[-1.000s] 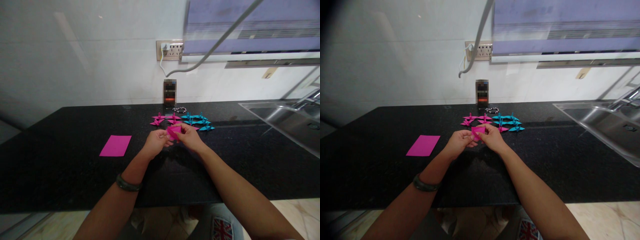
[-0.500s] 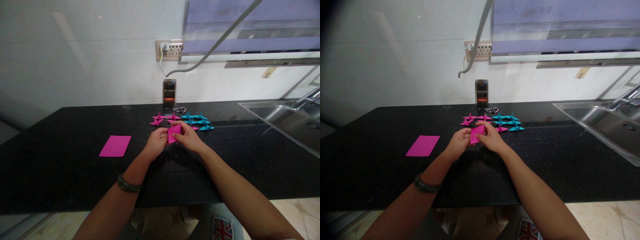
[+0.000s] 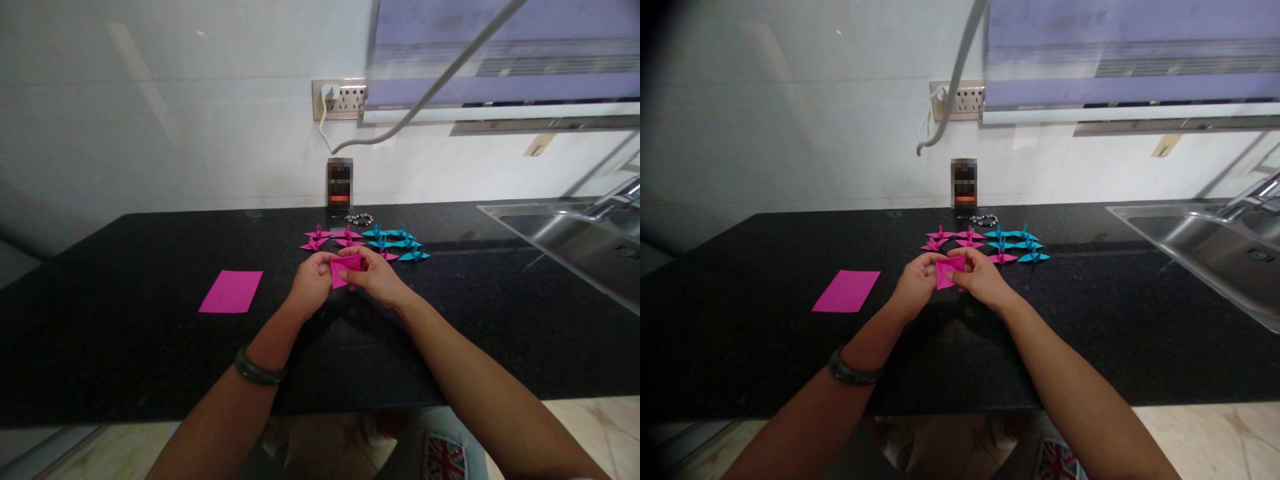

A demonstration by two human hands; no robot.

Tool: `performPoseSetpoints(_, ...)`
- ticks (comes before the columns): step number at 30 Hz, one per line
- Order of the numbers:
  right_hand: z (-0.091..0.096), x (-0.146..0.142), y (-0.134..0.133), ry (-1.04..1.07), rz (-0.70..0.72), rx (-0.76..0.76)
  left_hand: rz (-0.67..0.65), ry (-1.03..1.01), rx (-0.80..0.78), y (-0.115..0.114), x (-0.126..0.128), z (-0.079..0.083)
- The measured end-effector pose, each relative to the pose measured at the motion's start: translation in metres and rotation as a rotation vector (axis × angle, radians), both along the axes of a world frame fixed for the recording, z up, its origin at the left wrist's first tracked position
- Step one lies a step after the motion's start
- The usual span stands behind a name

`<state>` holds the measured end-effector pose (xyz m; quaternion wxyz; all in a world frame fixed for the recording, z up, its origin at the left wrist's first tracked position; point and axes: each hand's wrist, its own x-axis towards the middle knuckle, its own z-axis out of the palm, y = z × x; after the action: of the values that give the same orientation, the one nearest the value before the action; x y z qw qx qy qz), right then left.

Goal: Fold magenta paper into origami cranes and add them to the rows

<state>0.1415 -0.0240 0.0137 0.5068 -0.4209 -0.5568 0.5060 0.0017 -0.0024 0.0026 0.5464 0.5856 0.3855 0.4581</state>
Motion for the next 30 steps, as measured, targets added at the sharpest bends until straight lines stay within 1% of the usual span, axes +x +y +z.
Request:
performPoseSetpoints(5,-0.003,0.001,0.003,0.036,-0.084,0.026,-0.054,-0.100,-0.157,-0.003,0.001,0.009)
performPoseSetpoints(8,-0.005,0.001,0.003,0.037,-0.100,0.017,-0.129,-0.148,-0.246,-0.004,-0.001,0.013)
performPoseSetpoints(14,-0.004,0.001,0.003,0.006,-0.134,0.010,-0.188,-0.233,-0.351,-0.004,-0.005,0.015)
performPoseSetpoints(21,-0.004,0.000,0.002,0.022,-0.104,0.030,-0.185,-0.193,-0.376,-0.002,-0.007,0.010)
performPoseSetpoints(30,-0.007,-0.002,0.002,-0.052,-0.143,0.039,-0.184,-0.155,-0.363,-0.005,-0.004,0.010)
